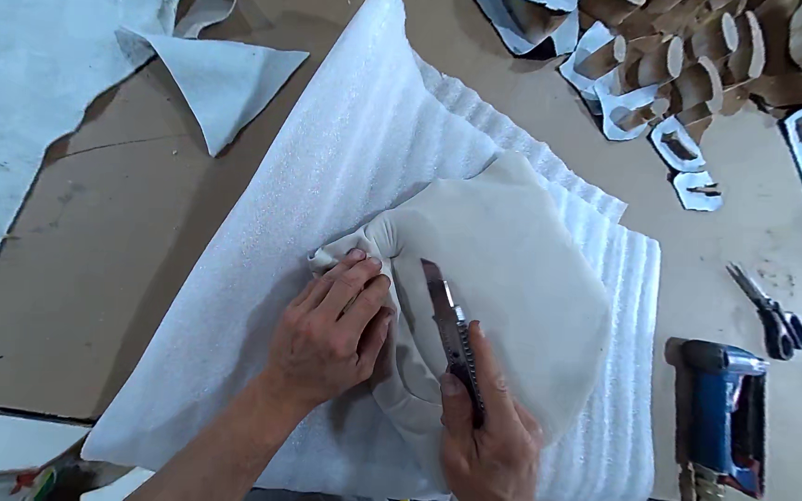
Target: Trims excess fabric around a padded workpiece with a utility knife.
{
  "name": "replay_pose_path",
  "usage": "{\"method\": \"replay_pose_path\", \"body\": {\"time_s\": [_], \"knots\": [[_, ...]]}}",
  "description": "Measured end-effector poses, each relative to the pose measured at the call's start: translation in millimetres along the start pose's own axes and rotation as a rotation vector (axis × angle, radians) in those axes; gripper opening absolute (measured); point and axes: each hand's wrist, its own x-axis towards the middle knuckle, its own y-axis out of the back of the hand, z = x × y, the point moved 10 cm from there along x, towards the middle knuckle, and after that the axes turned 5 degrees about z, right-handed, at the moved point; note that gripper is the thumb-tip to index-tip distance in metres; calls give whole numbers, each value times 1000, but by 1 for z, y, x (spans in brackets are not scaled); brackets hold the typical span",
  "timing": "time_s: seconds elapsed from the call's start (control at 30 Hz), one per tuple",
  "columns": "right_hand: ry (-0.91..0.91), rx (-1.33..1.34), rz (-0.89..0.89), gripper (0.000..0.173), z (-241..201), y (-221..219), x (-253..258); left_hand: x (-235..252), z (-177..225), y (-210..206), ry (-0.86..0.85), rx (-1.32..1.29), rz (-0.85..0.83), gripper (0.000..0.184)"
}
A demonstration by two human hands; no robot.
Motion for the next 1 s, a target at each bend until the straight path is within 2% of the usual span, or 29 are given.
{"method": "replay_pose_path", "body": {"time_s": [0.07, 0.2, 0.7, 0.87, 1.0], "knots": [[73, -77, 37, 46, -5, -3, 2, 0, -2, 1, 22, 5, 17, 32], [110, -117, 1, 40, -3, -11, 2, 1, -4, 1, 44, 27, 25, 32], [95, -189, -51, 38, -7, -17, 8, 2, -6, 3, 67, 12, 36, 29], [72, -270, -85, 39, -21, -15, 11, 2, -6, 1, 64, 2, 4, 35], [64, -314, -139, 40, -28, -15, 17, 3, -7, 1, 70, 2, -17, 33]]}}
